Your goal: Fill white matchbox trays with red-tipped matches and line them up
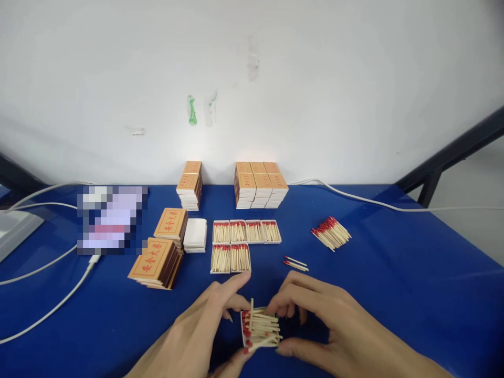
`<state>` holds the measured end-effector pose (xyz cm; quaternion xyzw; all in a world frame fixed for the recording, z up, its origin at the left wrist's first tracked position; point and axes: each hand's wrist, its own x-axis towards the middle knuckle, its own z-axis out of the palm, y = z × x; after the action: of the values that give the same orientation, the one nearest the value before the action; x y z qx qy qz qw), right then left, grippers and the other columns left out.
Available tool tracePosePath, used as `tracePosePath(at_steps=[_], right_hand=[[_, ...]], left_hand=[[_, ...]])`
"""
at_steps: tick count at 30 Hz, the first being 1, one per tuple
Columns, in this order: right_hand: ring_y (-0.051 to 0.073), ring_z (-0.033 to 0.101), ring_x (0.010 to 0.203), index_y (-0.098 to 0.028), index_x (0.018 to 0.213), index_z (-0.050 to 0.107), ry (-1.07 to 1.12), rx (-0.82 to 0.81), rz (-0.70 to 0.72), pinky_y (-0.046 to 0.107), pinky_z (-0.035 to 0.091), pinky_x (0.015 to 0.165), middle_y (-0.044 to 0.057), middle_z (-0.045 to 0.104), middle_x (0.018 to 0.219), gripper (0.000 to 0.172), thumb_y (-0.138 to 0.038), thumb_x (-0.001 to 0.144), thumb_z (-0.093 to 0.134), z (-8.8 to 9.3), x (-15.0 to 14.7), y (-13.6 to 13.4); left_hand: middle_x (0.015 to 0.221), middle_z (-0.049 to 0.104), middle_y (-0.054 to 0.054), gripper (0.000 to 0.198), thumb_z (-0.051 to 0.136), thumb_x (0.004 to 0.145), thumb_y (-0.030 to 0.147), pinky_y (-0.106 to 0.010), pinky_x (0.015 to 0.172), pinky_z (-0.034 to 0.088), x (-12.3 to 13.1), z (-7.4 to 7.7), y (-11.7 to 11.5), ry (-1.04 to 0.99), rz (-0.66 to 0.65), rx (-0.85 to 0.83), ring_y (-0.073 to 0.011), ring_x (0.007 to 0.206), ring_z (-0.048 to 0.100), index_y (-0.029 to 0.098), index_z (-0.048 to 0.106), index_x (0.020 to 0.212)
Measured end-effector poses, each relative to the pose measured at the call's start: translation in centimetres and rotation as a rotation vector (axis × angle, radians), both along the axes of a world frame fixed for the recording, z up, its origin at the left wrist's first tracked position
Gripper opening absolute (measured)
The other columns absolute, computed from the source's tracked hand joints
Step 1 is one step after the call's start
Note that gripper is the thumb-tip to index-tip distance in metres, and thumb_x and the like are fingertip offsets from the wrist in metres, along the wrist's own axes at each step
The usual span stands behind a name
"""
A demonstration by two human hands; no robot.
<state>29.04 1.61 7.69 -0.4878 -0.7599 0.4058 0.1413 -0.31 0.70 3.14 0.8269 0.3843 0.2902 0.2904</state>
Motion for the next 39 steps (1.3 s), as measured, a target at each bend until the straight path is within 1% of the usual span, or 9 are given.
tracePosePath(at_steps=[3, 8, 12, 17, 23, 26, 31, 35, 39], right_hand=[[0.014, 0.074, 0.098, -0.028, 0.109, 0.081, 0.063, -0.031, -0.005, 0.025, 0.059, 0.090, -0.004, 0.079, 0.111, 0.026, -0.012, 0.095, 0.096, -0.2, -0.3, 0.4], [0.012, 0.072, 0.093, -0.030, 0.109, 0.083, 0.135, -0.025, -0.019, 0.024, 0.059, 0.088, -0.005, 0.079, 0.107, 0.005, -0.025, 0.110, 0.083, 0.4, -0.3, 0.8], [0.012, 0.074, 0.095, -0.028, 0.104, 0.081, 0.103, 0.033, -0.003, 0.024, 0.059, 0.090, -0.003, 0.079, 0.109, 0.009, -0.022, 0.112, 0.080, 0.7, -0.6, 0.7], [0.014, 0.075, 0.100, -0.028, 0.112, 0.080, 0.008, 0.134, 0.030, 0.026, 0.060, 0.094, -0.001, 0.075, 0.114, 0.015, -0.017, 0.115, 0.071, 0.8, -1.2, 0.3], [0.013, 0.075, 0.097, -0.030, 0.113, 0.080, -0.036, 0.234, 0.101, 0.024, 0.062, 0.088, 0.000, 0.073, 0.119, 0.028, -0.004, 0.107, 0.071, 1.3, -1.1, -0.2], [0.014, 0.075, 0.097, -0.031, 0.118, 0.081, -0.030, 0.284, 0.108, 0.025, 0.064, 0.087, 0.001, 0.074, 0.120, 0.034, -0.001, 0.105, 0.071, 1.3, -1.3, -0.3], [0.017, 0.074, 0.100, -0.029, 0.118, 0.080, -0.046, 0.367, 0.087, 0.028, 0.066, 0.086, 0.002, 0.073, 0.116, 0.029, -0.003, 0.104, 0.074, 0.5, -1.9, -0.2], [0.016, 0.074, 0.098, -0.027, 0.111, 0.077, -0.047, 0.389, 0.108, 0.029, 0.065, 0.087, 0.002, 0.072, 0.114, 0.021, -0.007, 0.107, 0.073, -0.1, -1.8, -0.1], [0.013, 0.075, 0.097, -0.027, 0.107, 0.076, -0.001, 0.360, 0.069, 0.027, 0.062, 0.087, 0.000, 0.072, 0.112, 0.022, -0.007, 0.109, 0.069, -0.1, -1.4, -0.1]], left_hand=[[0.133, 0.085, 0.007, 0.096, 0.075, 0.104, 0.012, -0.022, 0.120, 0.063, 0.1, 0.1, 0.1, -0.017, -0.016, -0.021, -0.0100, 0.121, 0.086, 0.041, 0.027, 0.182], [0.137, 0.086, 0.007, 0.089, 0.076, 0.108, 0.016, -0.022, 0.121, 0.061, 0.2, -0.2, 0.2, -0.048, -0.014, -0.003, -0.0099, 0.124, 0.086, 0.040, 0.031, 0.181], [0.133, 0.088, 0.004, 0.073, 0.072, 0.117, 0.030, -0.025, 0.124, 0.059, 0.1, -0.2, 0.2, -0.029, -0.004, 0.053, -0.0108, 0.119, 0.088, 0.037, 0.036, 0.179], [0.134, 0.090, 0.006, 0.062, 0.063, 0.123, 0.043, -0.027, 0.124, 0.058, 0.3, 0.2, 0.5, 0.023, 0.029, 0.098, -0.0107, 0.119, 0.090, 0.040, 0.035, 0.178], [0.134, 0.092, 0.007, 0.057, 0.057, 0.125, 0.051, -0.018, 0.105, 0.067, 0.7, 0.4, 0.7, 0.035, 0.041, 0.132, -0.0120, 0.119, 0.091, 0.038, 0.036, 0.177], [0.134, 0.091, 0.006, 0.057, 0.057, 0.125, 0.050, -0.020, 0.109, 0.066, 0.7, 0.4, 0.7, 0.033, 0.026, 0.124, -0.0118, 0.119, 0.091, 0.038, 0.036, 0.177], [0.137, 0.090, 0.004, 0.058, 0.059, 0.125, 0.043, -0.022, 0.116, 0.063, 0.4, 0.4, 0.4, -0.008, 0.004, 0.132, -0.0118, 0.121, 0.090, 0.038, 0.035, 0.178], [0.134, 0.090, 0.005, 0.060, 0.065, 0.122, 0.038, -0.021, 0.114, 0.065, 0.4, 0.1, 0.3, -0.019, 0.016, 0.096, -0.0117, 0.119, 0.090, 0.039, 0.039, 0.176], [0.138, 0.088, 0.004, 0.068, 0.068, 0.118, 0.030, -0.020, 0.114, 0.064, 0.4, -0.2, 0.2, -0.037, -0.006, 0.066, -0.0118, 0.122, 0.089, 0.039, 0.037, 0.178]])
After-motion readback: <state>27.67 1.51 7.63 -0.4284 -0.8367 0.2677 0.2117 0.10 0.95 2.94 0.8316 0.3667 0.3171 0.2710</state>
